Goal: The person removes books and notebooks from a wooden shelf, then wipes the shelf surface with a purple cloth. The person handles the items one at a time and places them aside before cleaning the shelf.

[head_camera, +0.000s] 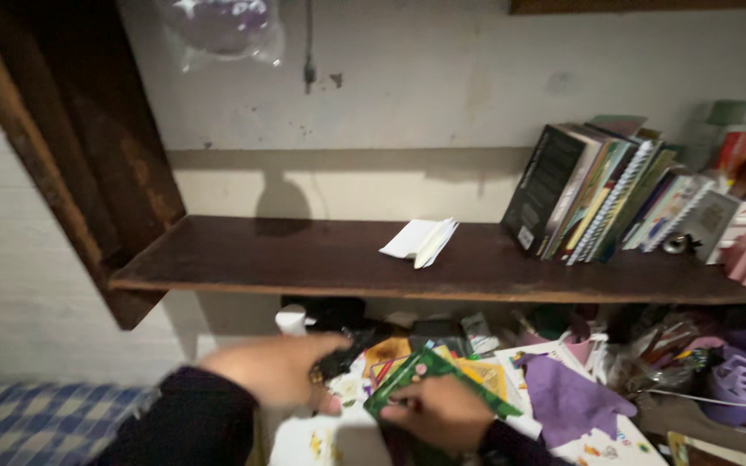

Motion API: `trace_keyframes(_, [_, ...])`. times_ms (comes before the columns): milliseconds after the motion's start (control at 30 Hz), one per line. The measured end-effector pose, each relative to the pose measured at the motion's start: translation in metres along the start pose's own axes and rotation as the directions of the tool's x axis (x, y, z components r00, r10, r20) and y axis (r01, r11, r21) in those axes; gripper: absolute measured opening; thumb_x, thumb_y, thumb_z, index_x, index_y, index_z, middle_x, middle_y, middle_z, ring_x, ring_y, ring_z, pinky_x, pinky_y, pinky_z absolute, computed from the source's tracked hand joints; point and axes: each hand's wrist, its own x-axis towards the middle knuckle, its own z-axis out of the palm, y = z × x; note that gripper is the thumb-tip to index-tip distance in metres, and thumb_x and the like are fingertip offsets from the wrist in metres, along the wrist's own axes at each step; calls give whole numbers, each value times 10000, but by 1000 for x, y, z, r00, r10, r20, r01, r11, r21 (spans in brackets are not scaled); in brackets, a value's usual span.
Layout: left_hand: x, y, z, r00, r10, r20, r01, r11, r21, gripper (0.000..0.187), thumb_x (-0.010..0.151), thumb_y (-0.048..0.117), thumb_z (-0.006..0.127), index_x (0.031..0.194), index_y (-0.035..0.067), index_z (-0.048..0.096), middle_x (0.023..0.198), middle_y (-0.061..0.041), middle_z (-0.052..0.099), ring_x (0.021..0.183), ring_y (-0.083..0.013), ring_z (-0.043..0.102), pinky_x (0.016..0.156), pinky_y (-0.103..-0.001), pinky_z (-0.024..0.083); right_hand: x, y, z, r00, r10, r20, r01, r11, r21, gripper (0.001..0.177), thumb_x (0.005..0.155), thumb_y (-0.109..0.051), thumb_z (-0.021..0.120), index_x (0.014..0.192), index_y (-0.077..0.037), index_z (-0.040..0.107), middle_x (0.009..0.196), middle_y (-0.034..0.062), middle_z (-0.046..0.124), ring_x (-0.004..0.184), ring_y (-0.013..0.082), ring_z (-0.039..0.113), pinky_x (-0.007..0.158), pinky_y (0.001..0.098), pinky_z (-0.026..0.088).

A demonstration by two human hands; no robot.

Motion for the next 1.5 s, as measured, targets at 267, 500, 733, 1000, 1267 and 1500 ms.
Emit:
trace_keyframes(267, [70,119,-90,677,606,-418,-416,783,462,558,798,323,807,1288,127,625,1236,-142,651,1179,-367,611,978,-465,506,-32,96,-196,766,-167,-621,21,971,-236,422,817,-410,764,1149,-150,780,1196,110,712,1173,321,620,1013,429,482])
trace_keyframes(500, [164,220,-107,479,687,-547,-318,716,621,375,862,269,750,1188,101,672,1272,-85,635,1201,-320,607,936,-499,523,-49,164,-288,688,-188,-701,-258,839,-478,752,769,-431,805,1387,-83,553,1446,144,503,1321,380,457,1093,479,390])
trace_keyframes(733, [239,297,-106,278,677,-681,-492,710,504,801,744,275,820,1424,69,450,1538,-107,429,1350,-336,414,963,-567,422,-21,175,-309,752,-12,-659,-417,766,-489,1011,716,-391,823,1560,-114,342,1595,91,391,1420,306,355,1053,511,377])
trace_keyframes(1000, [290,297,-104,248,458,-853,-592,769,241,751,764,254,823,1368,40,431,1467,-259,402,1332,-457,444,1026,-556,432,7,184,-307,652,-148,-743,-407,759,-509,959,703,-450,827,1517,-145,423,1499,71,473,1313,330,415,1005,511,395])
trace_keyframes(1267, [293,248,-74,223,121,-967,-694,717,-70,611,823,165,723,1324,42,396,1000,-312,686,896,-512,686,772,-559,558,24,199,-276,275,-352,-895,-408,800,-440,734,663,-386,853,1254,-93,532,1318,166,537,1274,368,466,988,507,414])
trace_keyframes(1500, [211,201,-41,324,-54,-945,-756,585,-292,531,842,128,722,1287,89,436,792,-221,749,700,-327,767,631,-424,569,29,189,-216,80,49,-996,-86,995,43,549,765,-257,832,1205,-9,618,922,139,723,731,303,717,654,361,562])
